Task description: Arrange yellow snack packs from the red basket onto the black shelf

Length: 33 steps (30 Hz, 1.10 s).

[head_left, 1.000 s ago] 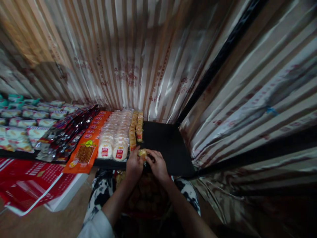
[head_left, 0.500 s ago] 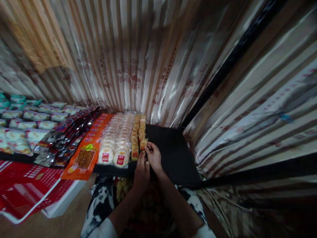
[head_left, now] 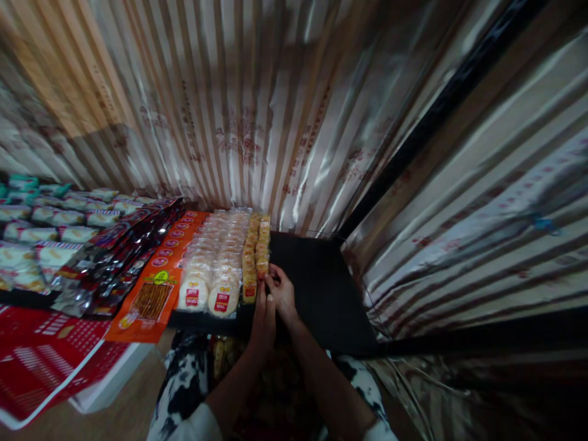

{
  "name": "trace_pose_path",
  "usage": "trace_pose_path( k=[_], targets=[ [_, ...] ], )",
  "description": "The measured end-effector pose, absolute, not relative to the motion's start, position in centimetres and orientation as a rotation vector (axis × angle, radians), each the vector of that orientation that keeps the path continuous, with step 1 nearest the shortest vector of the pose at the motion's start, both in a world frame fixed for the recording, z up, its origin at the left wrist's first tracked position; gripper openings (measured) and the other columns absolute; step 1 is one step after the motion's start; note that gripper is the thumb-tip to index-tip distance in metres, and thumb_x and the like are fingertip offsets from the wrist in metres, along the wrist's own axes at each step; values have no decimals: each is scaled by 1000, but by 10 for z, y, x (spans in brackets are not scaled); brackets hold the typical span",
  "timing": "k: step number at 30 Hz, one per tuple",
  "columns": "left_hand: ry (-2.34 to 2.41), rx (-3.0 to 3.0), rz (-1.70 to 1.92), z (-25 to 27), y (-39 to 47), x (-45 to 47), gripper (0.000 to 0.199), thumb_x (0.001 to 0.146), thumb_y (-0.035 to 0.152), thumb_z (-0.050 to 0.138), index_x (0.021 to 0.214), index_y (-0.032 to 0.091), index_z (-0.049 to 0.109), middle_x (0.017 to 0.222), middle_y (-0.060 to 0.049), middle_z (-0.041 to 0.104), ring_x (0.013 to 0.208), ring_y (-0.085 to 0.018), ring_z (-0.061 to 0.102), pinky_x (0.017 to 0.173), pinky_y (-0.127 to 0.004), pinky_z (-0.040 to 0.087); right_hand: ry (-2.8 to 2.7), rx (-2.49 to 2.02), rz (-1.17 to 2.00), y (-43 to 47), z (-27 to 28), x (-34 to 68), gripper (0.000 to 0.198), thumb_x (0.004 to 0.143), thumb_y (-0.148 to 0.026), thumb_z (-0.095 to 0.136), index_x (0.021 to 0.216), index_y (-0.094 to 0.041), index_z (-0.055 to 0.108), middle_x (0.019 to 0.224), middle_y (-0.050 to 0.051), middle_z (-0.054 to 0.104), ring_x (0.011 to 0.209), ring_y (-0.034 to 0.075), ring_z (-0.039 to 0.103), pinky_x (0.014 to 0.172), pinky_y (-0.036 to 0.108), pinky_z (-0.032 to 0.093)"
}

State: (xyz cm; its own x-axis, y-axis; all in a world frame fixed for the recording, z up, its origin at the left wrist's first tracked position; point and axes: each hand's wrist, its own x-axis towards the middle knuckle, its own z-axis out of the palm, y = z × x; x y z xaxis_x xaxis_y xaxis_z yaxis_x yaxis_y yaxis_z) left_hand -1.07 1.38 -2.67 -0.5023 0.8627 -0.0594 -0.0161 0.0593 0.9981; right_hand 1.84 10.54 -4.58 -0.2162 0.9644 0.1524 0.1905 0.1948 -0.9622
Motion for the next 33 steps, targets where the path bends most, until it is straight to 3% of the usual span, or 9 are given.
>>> trace_pose_path(
  k=[8,20,24,28,31,33],
  targets=[
    [1685,899,1479,-31,19,-11,52,91,31,25,138,9,29,149,-11,22,138,-16,14,114,-33,11,-1578,-1094,1128,108,-52,15,27,76,-34,54,97,-21,63,90,4,68,83,18,63,75,31,53],
    [1726,962,1444,-23,19,-11,52,90,27,27,137,5,30,148,-14,23,137,-19,18,114,-37,16,-1668,-1136,1062,101,-49,23,31,80,-33,49,107,-20,59,99,6,66,89,18,62,80,32,52],
    [1765,1049,1442,-17,2,-11,45,88,25,30,129,10,44,142,-12,36,133,-18,30,112,-37,22,-1588,-1166,1044,87,-42,30,37,80,-34,48,111,-16,57,109,10,63,95,18,61,84,32,50],
    [1848,1159,1494,-16,-38,-5,33,85,20,34,107,16,59,114,-9,61,110,-17,53,100,-37,39,-1535,-1149,1050,53,-31,44,36,83,-36,44,111,-16,55,112,12,62,97,18,60,81,31,51],
    [1901,1198,1433,-29,-73,-4,27,82,16,36,95,17,60,97,-8,64,95,-17,58,89,-34,45,-1570,-1141,1012,15,-25,60,33,85,-35,42,108,-16,56,104,11,65,93,18,62,74,28,51],
    [1959,1200,1317,-43,-92,-8,27,81,14,36,94,17,60,96,-8,64,95,-17,57,88,-34,45,-1651,-1149,996,-9,-26,70,30,86,-34,41,105,-17,58,95,9,68,87,17,63,76,29,51]
  ],
)
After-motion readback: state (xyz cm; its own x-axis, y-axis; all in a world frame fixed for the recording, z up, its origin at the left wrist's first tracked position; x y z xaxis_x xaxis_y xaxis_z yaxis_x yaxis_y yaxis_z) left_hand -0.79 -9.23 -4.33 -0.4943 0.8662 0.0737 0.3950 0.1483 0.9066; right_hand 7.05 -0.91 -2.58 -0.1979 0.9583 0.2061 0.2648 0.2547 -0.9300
